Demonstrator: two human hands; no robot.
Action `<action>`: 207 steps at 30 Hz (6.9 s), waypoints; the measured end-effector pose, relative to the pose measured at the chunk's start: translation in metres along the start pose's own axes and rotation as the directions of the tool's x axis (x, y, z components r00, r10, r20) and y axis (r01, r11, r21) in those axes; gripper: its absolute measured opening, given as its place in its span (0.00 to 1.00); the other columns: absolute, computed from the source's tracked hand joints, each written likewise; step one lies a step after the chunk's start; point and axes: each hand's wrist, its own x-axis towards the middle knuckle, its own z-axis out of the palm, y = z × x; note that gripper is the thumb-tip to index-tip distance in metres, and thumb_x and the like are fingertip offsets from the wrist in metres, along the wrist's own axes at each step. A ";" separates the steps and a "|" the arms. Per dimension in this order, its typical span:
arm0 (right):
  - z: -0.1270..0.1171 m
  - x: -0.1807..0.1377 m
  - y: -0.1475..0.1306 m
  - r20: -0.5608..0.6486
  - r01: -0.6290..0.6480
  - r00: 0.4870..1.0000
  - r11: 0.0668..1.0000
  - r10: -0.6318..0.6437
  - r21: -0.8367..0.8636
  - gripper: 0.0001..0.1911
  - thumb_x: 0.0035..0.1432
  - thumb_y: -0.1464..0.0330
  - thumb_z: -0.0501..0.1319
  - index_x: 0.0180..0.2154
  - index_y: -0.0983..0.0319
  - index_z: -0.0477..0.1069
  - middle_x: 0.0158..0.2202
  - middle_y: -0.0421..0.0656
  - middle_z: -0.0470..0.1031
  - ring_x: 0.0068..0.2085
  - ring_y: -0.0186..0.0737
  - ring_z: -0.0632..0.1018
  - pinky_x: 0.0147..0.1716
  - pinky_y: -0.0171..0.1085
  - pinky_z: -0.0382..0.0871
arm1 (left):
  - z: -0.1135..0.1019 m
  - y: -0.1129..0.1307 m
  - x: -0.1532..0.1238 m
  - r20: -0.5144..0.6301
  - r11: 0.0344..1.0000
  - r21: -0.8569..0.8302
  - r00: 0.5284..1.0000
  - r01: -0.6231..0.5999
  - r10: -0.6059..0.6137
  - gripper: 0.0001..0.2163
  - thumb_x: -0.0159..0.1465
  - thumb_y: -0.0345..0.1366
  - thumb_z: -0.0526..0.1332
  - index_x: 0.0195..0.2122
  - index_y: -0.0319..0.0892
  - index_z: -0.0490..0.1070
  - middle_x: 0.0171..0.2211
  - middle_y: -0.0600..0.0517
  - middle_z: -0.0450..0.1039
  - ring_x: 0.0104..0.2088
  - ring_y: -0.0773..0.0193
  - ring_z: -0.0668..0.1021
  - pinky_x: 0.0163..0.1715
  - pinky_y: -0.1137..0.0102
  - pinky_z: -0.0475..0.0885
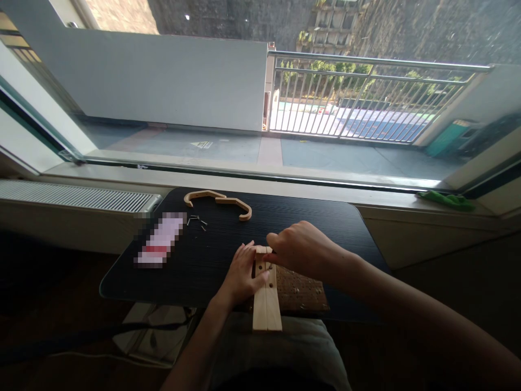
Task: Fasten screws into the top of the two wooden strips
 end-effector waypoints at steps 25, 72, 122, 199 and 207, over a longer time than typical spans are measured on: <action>-0.003 0.006 -0.007 0.050 -0.116 0.992 0.993 0.117 -0.027 0.25 0.69 0.54 0.53 0.29 0.64 0.77 0.27 0.53 0.80 0.32 0.50 0.82 0.25 0.35 0.59 | 0.004 0.002 -0.002 -0.033 0.998 -0.051 0.999 0.034 -0.035 0.20 0.57 0.36 0.61 0.52 0.42 0.70 0.54 0.43 0.74 0.66 0.41 0.64 0.68 0.43 0.49; 0.003 -0.013 0.002 0.129 0.022 0.991 0.996 -0.033 0.088 0.06 0.68 0.68 0.52 0.43 0.63 0.65 0.28 0.45 0.79 0.27 0.45 0.80 0.21 0.38 0.49 | 0.012 -0.008 -0.005 -0.184 0.997 -0.064 0.982 -0.051 0.038 0.16 0.65 0.33 0.52 0.51 0.41 0.72 0.53 0.44 0.76 0.62 0.49 0.70 0.65 0.46 0.59; 0.001 -0.006 -0.001 0.029 -0.027 0.999 0.998 0.025 0.057 0.19 0.69 0.56 0.54 0.33 0.62 0.72 0.25 0.45 0.79 0.28 0.43 0.80 0.23 0.35 0.50 | 0.005 0.009 -0.005 -0.256 0.977 -0.212 0.964 0.017 -0.072 0.07 0.64 0.35 0.56 0.42 0.44 0.70 0.39 0.48 0.75 0.43 0.55 0.77 0.51 0.56 0.71; -0.001 -0.007 0.003 0.110 0.010 0.994 0.999 -0.013 0.032 0.10 0.69 0.64 0.54 0.39 0.63 0.69 0.27 0.47 0.79 0.29 0.49 0.82 0.20 0.37 0.50 | 0.011 0.000 -0.005 -0.308 0.979 -0.202 0.951 -0.032 -0.032 0.08 0.63 0.35 0.58 0.42 0.43 0.71 0.40 0.47 0.76 0.43 0.55 0.77 0.47 0.58 0.73; -0.002 -0.008 0.003 0.091 -0.002 0.996 0.999 0.006 -0.040 0.12 0.70 0.62 0.55 0.38 0.63 0.70 0.26 0.48 0.79 0.29 0.50 0.82 0.21 0.35 0.54 | 0.010 0.001 -0.005 -0.298 0.980 -0.198 0.954 -0.022 -0.038 0.08 0.63 0.36 0.58 0.43 0.43 0.71 0.40 0.47 0.76 0.43 0.55 0.78 0.46 0.59 0.73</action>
